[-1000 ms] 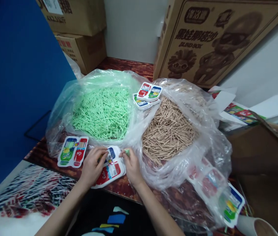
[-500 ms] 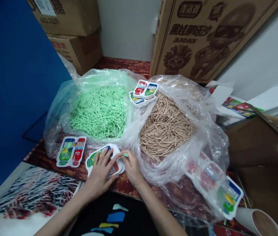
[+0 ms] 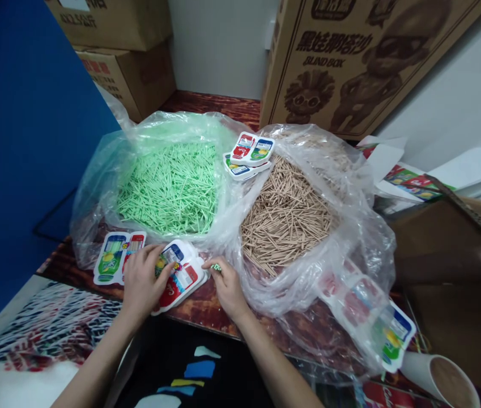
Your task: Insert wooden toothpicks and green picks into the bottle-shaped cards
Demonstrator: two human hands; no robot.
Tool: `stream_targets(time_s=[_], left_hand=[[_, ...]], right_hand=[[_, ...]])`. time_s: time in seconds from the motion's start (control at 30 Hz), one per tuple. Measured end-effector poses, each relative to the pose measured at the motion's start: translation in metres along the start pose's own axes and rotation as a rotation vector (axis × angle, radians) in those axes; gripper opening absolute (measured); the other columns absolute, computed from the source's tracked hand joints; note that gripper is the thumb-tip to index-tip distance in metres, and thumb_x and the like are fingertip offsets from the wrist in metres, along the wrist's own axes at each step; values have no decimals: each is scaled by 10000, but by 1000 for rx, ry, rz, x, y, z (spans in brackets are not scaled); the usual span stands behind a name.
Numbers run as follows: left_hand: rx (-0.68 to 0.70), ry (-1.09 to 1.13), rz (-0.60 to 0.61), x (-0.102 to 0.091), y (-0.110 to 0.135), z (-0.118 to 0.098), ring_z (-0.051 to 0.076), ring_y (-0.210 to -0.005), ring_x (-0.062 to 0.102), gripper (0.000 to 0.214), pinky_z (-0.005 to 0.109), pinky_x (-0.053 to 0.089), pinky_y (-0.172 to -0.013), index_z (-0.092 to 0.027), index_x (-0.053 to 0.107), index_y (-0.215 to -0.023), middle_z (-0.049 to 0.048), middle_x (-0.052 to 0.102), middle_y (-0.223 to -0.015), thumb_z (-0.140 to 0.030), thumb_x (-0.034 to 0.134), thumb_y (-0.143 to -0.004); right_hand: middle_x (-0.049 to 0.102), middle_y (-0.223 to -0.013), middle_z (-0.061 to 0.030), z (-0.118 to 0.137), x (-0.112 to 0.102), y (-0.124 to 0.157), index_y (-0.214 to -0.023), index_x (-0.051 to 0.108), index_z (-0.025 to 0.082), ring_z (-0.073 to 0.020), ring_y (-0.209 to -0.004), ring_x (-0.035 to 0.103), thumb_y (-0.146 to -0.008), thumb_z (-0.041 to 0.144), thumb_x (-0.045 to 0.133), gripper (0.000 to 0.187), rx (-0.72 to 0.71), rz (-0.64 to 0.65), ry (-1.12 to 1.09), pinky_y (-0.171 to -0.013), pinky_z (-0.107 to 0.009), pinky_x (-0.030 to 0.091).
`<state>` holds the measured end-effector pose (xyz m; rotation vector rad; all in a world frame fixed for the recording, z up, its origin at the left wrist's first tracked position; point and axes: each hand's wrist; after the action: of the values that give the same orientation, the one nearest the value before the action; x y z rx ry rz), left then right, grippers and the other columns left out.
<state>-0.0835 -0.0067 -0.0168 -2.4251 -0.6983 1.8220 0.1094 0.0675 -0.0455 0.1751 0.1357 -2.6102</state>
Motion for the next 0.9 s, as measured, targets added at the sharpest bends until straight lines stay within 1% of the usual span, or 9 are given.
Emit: stream_targets(time_s=[0.13, 0.23, 0.33, 0.47, 0.53, 0.63, 0.73, 0.8, 0.9], left_hand=[[-89, -43, 89, 4, -13, 15, 311, -910, 559, 256, 421, 422, -794, -180, 602, -959, 94, 607, -918, -391, 607, -816], [-125, 65, 80, 8, -17, 18, 257, -827, 552, 148, 372, 417, -749, -203, 535, -798, 44, 570, -815, -341, 585, -819], [-129, 162, 65, 7, -20, 18, 219, -755, 535, 165, 333, 410, -694, -222, 478, -713, 17, 522, -759, -316, 548, -828], [-127, 244, 89, 3, -23, 17, 199, -731, 548, 180, 309, 409, -661, -220, 503, -726, 12, 545, -766, -342, 507, -858], [-128, 256, 135, 4, -24, 17, 206, -757, 573, 156, 308, 417, -668, -215, 563, -842, 13, 588, -800, -371, 549, -838], [-136, 272, 151, 9, -23, 17, 217, -790, 596, 267, 308, 430, -678, -211, 579, -987, 15, 625, -838, -370, 636, -781], [-85, 314, 94, 13, -20, 18, 200, -740, 593, 124, 303, 431, -674, -201, 572, -839, 16, 620, -783, -322, 591, -824], [-27, 318, 44, 13, -18, 19, 193, -702, 581, 150, 301, 426, -657, -201, 550, -746, 20, 606, -735, -303, 547, -856], [49, 311, -17, 12, -17, 19, 190, -683, 574, 165, 298, 429, -642, -201, 560, -727, 25, 613, -712, -278, 528, -870]], right_hand=[[657, -904, -34, -2, 1, 0, -918, 647, 212, -192, -906, 605, -934, 269, 463, 194, -2, -2, 17, -836, -306, 437], [657, -898, -28, -1, 1, 0, -912, 651, 213, -187, -903, 606, -932, 265, 467, 192, -4, -7, 23, -836, -299, 437], [657, -892, -25, 0, 1, 0, -906, 651, 216, -186, -900, 610, -930, 258, 475, 183, -8, -9, 26, -831, -298, 441], [655, -891, -28, 1, 1, -1, -895, 651, 216, -185, -890, 611, -932, 261, 480, 180, -28, -11, 26, -828, -301, 443], [657, -896, -31, 2, 2, -1, -901, 648, 214, -186, -892, 609, -933, 265, 479, 180, -31, -10, 29, -834, -306, 444], [659, -895, -35, 1, 2, 0, -905, 643, 210, -191, -899, 609, -932, 271, 480, 176, -20, -13, 37, -842, -315, 447], [654, -887, -35, 1, 2, 0, -899, 646, 209, -192, -896, 611, -933, 271, 475, 185, -20, -11, 43, -830, -315, 448], [651, -891, -36, 0, 2, 0, -906, 650, 211, -191, -896, 610, -935, 268, 472, 189, -31, -4, 36, -829, -313, 446], [650, -892, -34, 0, 1, 0, -919, 656, 216, -190, -895, 608, -937, 269, 472, 193, -28, -4, 31, -830, -313, 443]])
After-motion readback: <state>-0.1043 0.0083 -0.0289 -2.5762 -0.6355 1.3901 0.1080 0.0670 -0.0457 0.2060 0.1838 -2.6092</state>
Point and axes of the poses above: each hand's wrist, its own y-axis away from the middle knuckle, its own x-axis out of the palm, z = x × y
